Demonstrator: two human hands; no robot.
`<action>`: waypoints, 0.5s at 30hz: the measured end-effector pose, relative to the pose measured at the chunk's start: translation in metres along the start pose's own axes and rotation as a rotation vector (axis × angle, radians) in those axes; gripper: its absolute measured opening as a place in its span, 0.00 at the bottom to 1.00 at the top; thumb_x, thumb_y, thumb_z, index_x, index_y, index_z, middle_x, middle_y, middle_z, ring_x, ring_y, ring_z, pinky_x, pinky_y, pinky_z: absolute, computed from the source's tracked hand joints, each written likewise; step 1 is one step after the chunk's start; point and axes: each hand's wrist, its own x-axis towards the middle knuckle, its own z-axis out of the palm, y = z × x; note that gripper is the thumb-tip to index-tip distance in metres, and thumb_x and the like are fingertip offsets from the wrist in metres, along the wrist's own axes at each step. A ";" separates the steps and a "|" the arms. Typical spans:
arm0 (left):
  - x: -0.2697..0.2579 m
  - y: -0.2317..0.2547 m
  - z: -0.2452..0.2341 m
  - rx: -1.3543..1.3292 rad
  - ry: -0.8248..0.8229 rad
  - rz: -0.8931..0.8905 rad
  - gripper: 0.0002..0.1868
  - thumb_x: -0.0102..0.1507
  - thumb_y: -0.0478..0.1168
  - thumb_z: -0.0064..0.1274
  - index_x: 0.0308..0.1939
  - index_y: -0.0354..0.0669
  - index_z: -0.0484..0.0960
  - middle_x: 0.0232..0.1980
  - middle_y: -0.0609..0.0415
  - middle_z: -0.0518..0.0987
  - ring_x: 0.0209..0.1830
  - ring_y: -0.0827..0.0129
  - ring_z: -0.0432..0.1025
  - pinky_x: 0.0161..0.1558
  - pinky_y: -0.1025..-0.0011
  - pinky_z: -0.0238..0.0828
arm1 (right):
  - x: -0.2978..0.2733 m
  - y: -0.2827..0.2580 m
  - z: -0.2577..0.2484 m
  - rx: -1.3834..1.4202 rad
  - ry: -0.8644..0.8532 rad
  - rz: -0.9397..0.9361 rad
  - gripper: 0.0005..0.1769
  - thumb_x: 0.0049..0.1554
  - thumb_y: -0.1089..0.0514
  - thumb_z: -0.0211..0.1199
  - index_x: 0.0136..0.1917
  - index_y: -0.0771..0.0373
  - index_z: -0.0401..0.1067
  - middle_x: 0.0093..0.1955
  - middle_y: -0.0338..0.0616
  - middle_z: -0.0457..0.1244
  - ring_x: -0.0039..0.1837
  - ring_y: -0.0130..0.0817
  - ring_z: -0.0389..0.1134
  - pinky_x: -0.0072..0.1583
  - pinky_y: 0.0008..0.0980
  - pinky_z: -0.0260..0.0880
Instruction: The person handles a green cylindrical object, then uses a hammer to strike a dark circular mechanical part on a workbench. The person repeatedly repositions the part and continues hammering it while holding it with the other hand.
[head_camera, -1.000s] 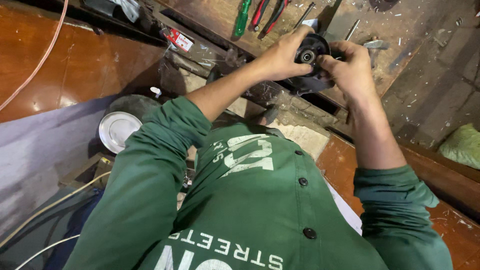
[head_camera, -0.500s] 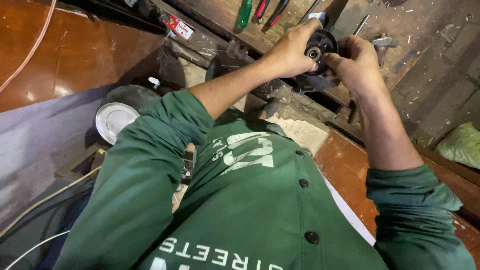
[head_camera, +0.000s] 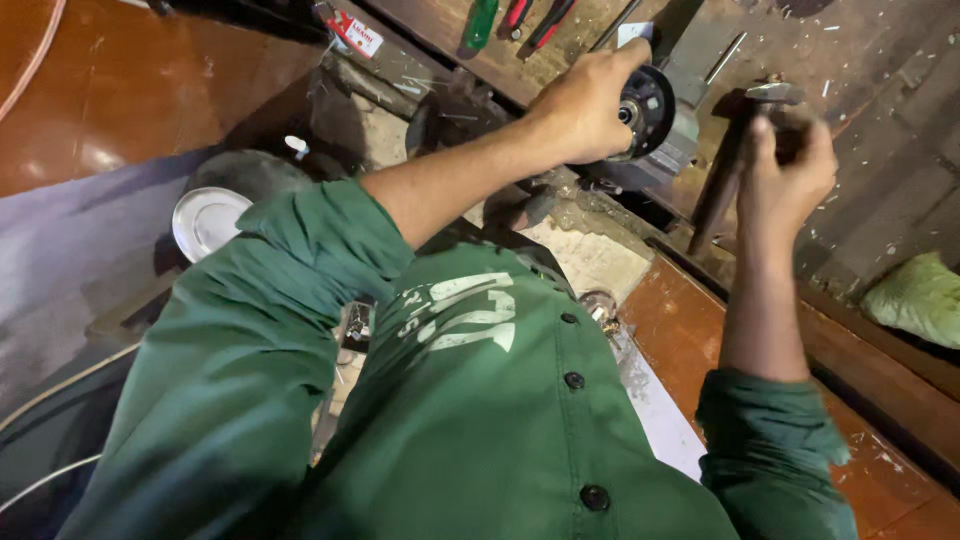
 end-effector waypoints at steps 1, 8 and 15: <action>-0.001 0.000 0.000 -0.008 0.019 0.029 0.33 0.45 0.30 0.64 0.54 0.33 0.71 0.46 0.34 0.80 0.50 0.40 0.76 0.47 0.55 0.75 | -0.007 0.024 0.000 -0.155 -0.011 -0.065 0.21 0.62 0.57 0.77 0.59 0.71 0.71 0.53 0.57 0.68 0.48 0.42 0.70 0.49 0.39 0.72; -0.001 -0.005 -0.002 0.003 -0.021 0.059 0.28 0.47 0.31 0.64 0.50 0.35 0.72 0.47 0.34 0.80 0.53 0.39 0.75 0.51 0.53 0.74 | -0.023 0.129 0.004 -0.355 -0.102 -0.035 0.25 0.60 0.57 0.81 0.58 0.70 0.69 0.50 0.55 0.69 0.48 0.50 0.72 0.50 0.45 0.72; 0.001 0.003 -0.002 0.069 -0.078 -0.023 0.31 0.46 0.28 0.59 0.53 0.37 0.69 0.48 0.38 0.78 0.51 0.45 0.76 0.45 0.55 0.76 | -0.031 0.048 -0.039 -0.023 -0.161 0.349 0.17 0.66 0.63 0.64 0.64 0.65 0.63 0.53 0.52 0.69 0.42 0.34 0.74 0.37 0.33 0.77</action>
